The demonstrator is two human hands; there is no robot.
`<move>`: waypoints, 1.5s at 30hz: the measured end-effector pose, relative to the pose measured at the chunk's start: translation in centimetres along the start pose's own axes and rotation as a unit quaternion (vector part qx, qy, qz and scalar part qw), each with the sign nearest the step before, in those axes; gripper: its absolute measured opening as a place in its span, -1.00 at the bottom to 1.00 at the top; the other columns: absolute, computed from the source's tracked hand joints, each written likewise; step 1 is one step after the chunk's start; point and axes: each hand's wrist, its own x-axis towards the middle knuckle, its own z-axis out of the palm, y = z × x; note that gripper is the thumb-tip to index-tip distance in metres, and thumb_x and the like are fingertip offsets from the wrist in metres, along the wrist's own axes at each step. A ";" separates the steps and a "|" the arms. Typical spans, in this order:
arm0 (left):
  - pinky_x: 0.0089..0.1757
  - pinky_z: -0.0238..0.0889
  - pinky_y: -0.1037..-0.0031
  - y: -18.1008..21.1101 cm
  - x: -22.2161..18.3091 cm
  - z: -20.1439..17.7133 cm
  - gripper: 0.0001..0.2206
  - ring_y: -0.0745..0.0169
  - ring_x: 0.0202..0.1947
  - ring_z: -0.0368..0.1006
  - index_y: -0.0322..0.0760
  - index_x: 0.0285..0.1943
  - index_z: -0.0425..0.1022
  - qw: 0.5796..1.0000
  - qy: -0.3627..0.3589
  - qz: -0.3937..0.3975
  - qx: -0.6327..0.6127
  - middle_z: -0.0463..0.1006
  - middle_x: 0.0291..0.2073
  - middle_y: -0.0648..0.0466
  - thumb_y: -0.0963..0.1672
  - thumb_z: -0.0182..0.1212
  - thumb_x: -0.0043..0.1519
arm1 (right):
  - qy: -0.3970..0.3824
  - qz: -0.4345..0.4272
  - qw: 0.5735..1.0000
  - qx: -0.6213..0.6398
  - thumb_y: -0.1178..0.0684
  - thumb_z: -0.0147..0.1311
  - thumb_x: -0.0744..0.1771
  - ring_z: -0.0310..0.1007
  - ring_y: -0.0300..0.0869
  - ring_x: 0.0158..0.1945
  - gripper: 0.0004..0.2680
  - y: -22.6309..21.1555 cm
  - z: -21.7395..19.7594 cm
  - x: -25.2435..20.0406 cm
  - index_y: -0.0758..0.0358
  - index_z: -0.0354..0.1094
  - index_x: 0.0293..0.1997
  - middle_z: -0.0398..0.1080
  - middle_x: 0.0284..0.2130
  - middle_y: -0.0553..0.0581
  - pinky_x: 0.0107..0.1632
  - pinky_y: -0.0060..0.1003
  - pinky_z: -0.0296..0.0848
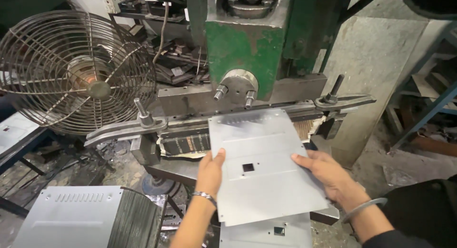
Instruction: Picking up, inspecting, and stacking metal sheets near an industrial press machine.
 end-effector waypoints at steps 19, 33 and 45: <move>0.06 0.28 0.44 -0.1 1.3 -1.5 -0.62 0.20 0.04 0.50 -0.48 0.19 0.48 0.996 -0.029 0.071 -0.037 0.62 0.05 -0.03 -0.08 0.12 0.29 | -0.028 -0.040 0.998 0.033 -0.01 0.19 0.28 0.57 -0.12 -0.30 -0.69 0.3 1.2 1.2 0.43 0.46 0.02 0.59 -0.23 0.22 -0.22 -0.19 0.56; 0.08 0.26 0.44 0.7 1.1 -1.2 -0.58 0.17 0.07 0.49 -0.52 0.22 0.45 0.997 -0.022 0.080 -0.008 0.61 0.08 -0.06 -0.08 0.12 0.28 | -0.005 -0.038 0.999 0.027 0.00 0.19 0.29 0.56 -0.14 -0.30 -0.71 0.1 1.1 1.1 0.39 0.48 0.03 0.59 -0.21 0.21 -0.21 -0.23 0.54; 0.07 0.29 0.41 1.6 0.5 -0.9 -0.61 0.16 0.05 0.51 -0.49 0.21 0.46 0.998 -0.026 0.055 -0.018 0.62 0.05 -0.05 -0.09 0.11 0.28 | -0.017 -0.031 0.999 0.034 0.01 0.19 0.29 0.58 -0.12 -0.28 -0.69 0.1 0.9 1.5 0.41 0.48 0.06 0.59 -0.19 0.22 -0.17 -0.20 0.56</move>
